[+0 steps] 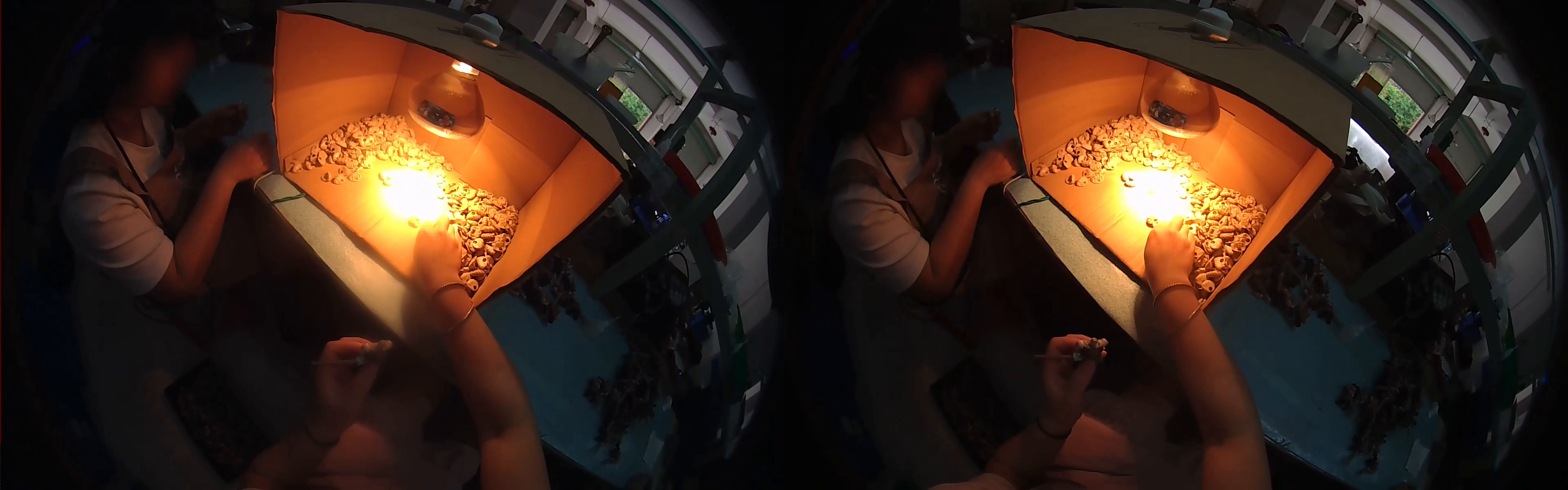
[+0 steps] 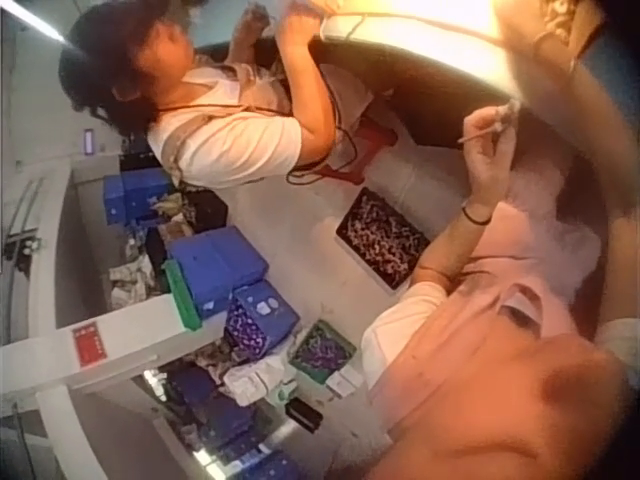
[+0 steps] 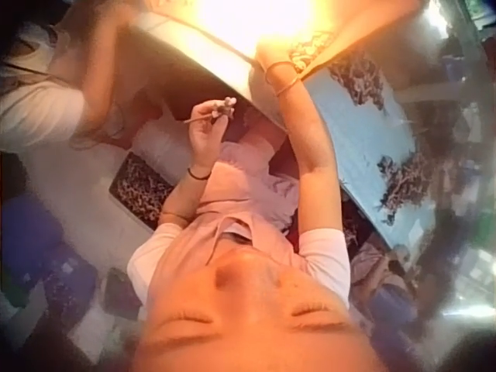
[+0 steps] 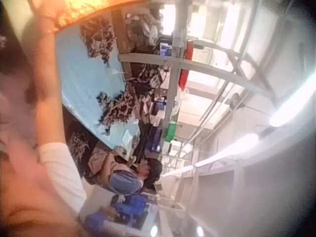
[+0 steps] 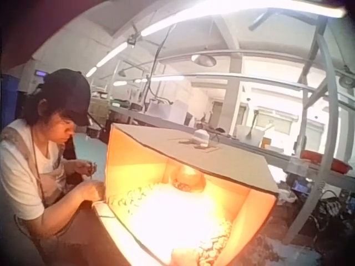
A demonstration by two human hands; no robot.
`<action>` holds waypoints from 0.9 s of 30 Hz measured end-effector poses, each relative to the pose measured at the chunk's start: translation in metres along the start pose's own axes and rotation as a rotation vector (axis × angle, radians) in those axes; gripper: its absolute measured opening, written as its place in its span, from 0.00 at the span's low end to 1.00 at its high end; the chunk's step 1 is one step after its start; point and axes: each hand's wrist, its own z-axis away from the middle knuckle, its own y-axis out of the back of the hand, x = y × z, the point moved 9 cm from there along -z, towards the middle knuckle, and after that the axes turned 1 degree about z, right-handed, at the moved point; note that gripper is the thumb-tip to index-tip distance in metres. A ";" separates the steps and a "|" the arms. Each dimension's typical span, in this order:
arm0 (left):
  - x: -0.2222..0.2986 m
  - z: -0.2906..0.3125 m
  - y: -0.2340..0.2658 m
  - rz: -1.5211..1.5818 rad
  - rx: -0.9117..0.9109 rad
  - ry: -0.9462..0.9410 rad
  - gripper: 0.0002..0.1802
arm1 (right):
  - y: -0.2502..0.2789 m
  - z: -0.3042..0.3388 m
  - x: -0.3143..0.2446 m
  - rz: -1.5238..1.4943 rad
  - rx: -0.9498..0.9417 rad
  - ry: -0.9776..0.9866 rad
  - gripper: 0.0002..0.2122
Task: The person assembles small plastic toy figures by applying glue from a glue bottle to individual plastic toy parts.
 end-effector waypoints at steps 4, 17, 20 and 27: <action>0.001 -0.001 0.000 0.050 0.047 0.022 0.13 | 0.021 0.012 -0.007 -0.098 0.104 0.092 0.04; -0.013 0.014 -0.047 0.164 -0.256 0.269 0.14 | 0.153 0.121 0.032 -1.304 0.062 0.103 0.10; -0.021 0.021 -0.056 0.118 -0.309 0.343 0.15 | 0.155 0.134 0.043 -1.291 0.033 0.125 0.10; -0.026 0.035 -0.096 0.419 -0.453 0.491 0.14 | 0.165 0.157 0.071 -1.242 0.081 0.246 0.14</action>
